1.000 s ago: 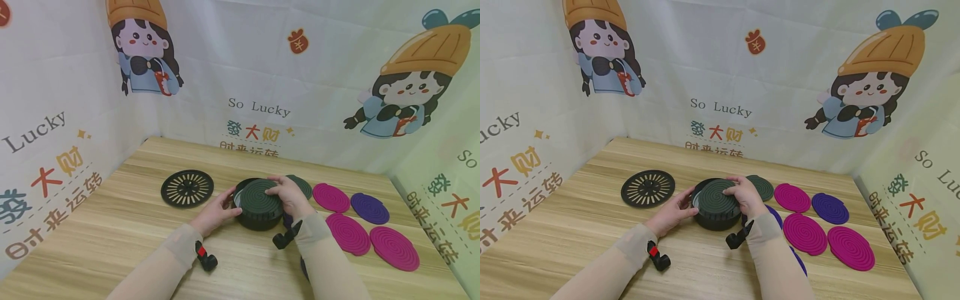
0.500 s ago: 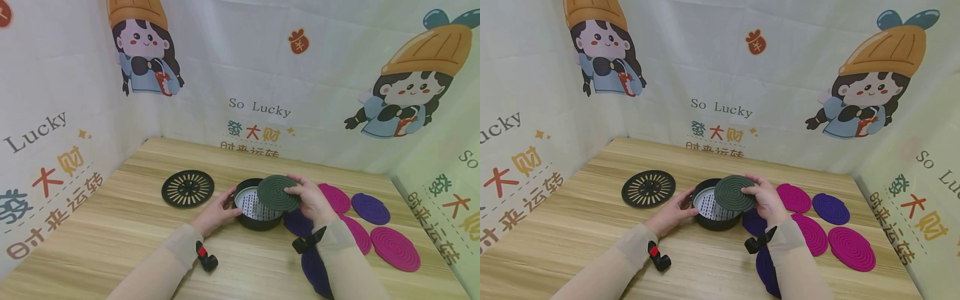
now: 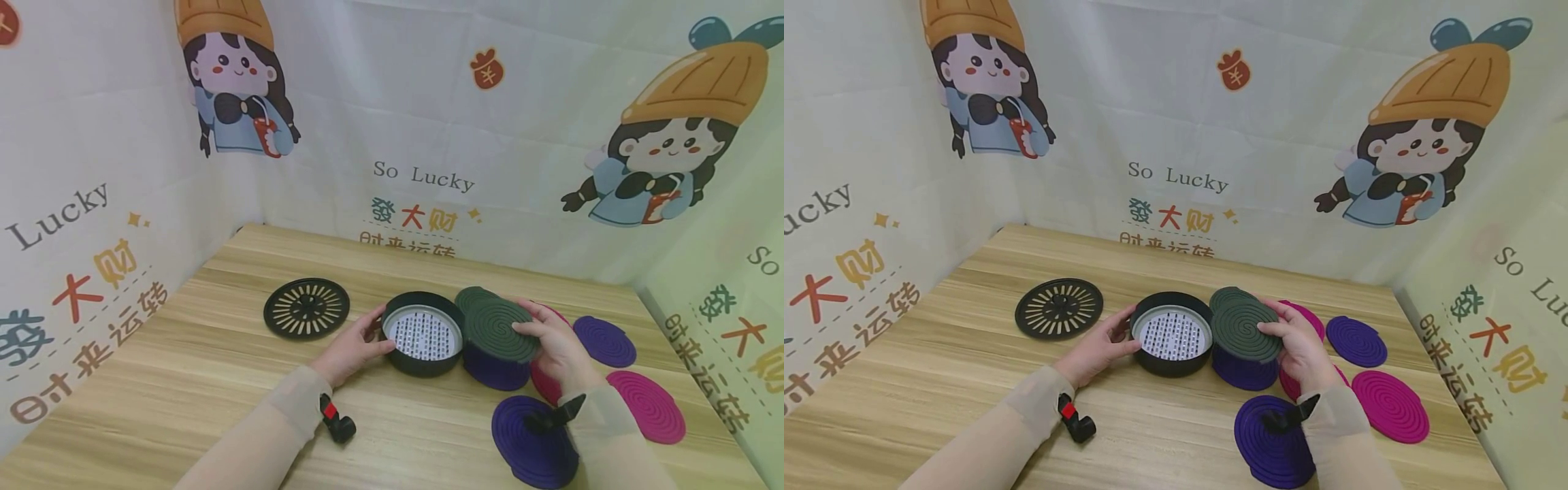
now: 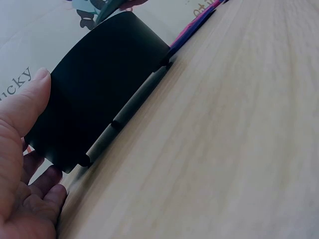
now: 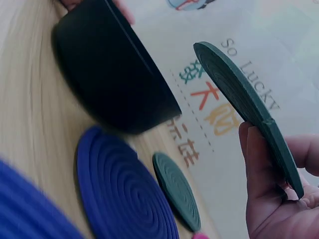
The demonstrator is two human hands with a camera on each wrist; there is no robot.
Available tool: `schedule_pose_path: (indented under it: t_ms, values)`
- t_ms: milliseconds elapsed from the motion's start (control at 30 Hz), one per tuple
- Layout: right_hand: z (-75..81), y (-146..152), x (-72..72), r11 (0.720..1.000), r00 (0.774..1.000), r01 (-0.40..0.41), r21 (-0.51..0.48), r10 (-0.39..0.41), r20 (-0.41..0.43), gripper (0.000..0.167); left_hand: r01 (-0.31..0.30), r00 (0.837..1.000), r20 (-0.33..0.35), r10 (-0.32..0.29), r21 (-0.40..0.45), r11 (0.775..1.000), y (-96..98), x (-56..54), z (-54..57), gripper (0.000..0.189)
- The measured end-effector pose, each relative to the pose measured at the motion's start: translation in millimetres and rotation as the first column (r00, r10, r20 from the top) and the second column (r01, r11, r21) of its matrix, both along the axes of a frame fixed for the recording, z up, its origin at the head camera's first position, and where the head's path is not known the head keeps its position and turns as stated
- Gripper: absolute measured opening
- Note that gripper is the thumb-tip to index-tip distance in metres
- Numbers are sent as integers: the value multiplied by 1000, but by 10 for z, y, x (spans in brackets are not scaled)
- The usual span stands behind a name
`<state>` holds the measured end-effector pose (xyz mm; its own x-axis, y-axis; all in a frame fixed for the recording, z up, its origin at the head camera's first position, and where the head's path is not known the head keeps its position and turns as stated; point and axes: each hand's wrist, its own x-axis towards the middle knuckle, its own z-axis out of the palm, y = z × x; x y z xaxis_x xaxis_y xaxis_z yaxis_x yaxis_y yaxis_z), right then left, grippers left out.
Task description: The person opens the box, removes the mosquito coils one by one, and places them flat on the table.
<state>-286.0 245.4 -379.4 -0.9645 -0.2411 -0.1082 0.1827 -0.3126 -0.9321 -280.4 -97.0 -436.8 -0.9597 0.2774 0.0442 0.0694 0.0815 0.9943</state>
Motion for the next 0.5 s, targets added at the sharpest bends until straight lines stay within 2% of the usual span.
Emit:
schedule_pose_path:
  t_ms: [100, 267, 500]
  values:
    - [-20, 124, 61, 1000, 1000, 18, -8, -18, 15, 37, -4, 1000, 2, 4, 2, 1000, -1, -55, -79, 80]
    - [-73, 314, 157, 999, 1000, 2, -33, -3, -11, 37, -7, 1000, -3, 7, 7, 1000, 1, -142, -217, 80]
    - [-170, 558, 321, 1000, 999, 2, -11, -2, -32, 40, -7, 1000, -19, 7, -2, 1000, 9, -154, -246, 79]
